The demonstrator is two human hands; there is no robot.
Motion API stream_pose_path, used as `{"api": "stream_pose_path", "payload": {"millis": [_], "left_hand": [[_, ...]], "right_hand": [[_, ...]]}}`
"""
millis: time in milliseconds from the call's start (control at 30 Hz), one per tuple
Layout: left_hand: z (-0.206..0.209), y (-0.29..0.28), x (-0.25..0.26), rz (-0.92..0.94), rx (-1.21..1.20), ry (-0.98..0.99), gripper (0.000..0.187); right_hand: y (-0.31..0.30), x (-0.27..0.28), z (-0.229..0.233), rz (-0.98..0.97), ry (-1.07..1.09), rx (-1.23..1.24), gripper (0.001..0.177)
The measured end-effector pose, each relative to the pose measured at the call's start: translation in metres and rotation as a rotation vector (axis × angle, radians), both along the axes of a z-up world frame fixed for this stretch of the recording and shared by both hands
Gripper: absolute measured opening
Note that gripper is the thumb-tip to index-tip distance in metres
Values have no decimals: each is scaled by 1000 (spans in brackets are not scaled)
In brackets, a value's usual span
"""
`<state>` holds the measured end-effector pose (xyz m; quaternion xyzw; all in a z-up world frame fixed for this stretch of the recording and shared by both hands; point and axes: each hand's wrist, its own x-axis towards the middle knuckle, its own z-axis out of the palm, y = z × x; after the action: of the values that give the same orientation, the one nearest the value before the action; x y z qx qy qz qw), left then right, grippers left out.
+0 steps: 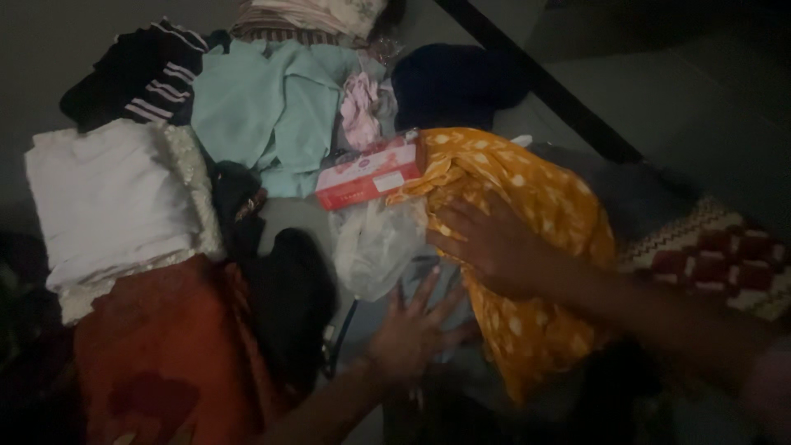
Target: The person folds several pieces of clothing by hand on the floor. They handle a black garment, a white cloth, an orange patterned cloth, and a dark floral-patterned cloth, folding each one and stacking them.
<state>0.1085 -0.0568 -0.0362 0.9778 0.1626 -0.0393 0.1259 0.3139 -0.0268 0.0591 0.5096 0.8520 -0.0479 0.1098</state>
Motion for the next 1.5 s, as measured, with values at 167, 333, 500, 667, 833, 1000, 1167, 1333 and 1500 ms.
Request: {"api": "stream_pose_path", "payload": {"millis": [167, 333, 500, 667, 833, 1000, 1167, 1333, 1500], "left_hand": [[-37, 33, 5, 85, 43, -276, 61], [-42, 85, 16, 194, 154, 10, 71], [-38, 125, 44, 290, 330, 269, 58], [-41, 153, 66, 413, 437, 100, 51], [-43, 171, 71, 414, 298, 185, 60], [-48, 179, 80, 454, 382, 20, 57], [-46, 197, 92, 503, 348, 46, 29], [-33, 203, 94, 449, 168, 145, 36], [-14, 180, 34, 440, -30, -6, 65]], "right_hand": [[28, -4, 1, -82, -114, 2, 55], [70, -4, 3, -250, -199, -34, 56], [104, -1, 2, -368, -80, 55, 71], [99, -12, 10, -388, 74, 20, 76], [37, 6, -18, -213, 74, 32, 105], [44, 37, -59, -287, -192, -55, 100], [73, 51, -73, -286, -239, 19, 102], [80, 67, -77, -214, -110, 136, 102], [78, 50, -52, -350, -167, -77, 101]]}}
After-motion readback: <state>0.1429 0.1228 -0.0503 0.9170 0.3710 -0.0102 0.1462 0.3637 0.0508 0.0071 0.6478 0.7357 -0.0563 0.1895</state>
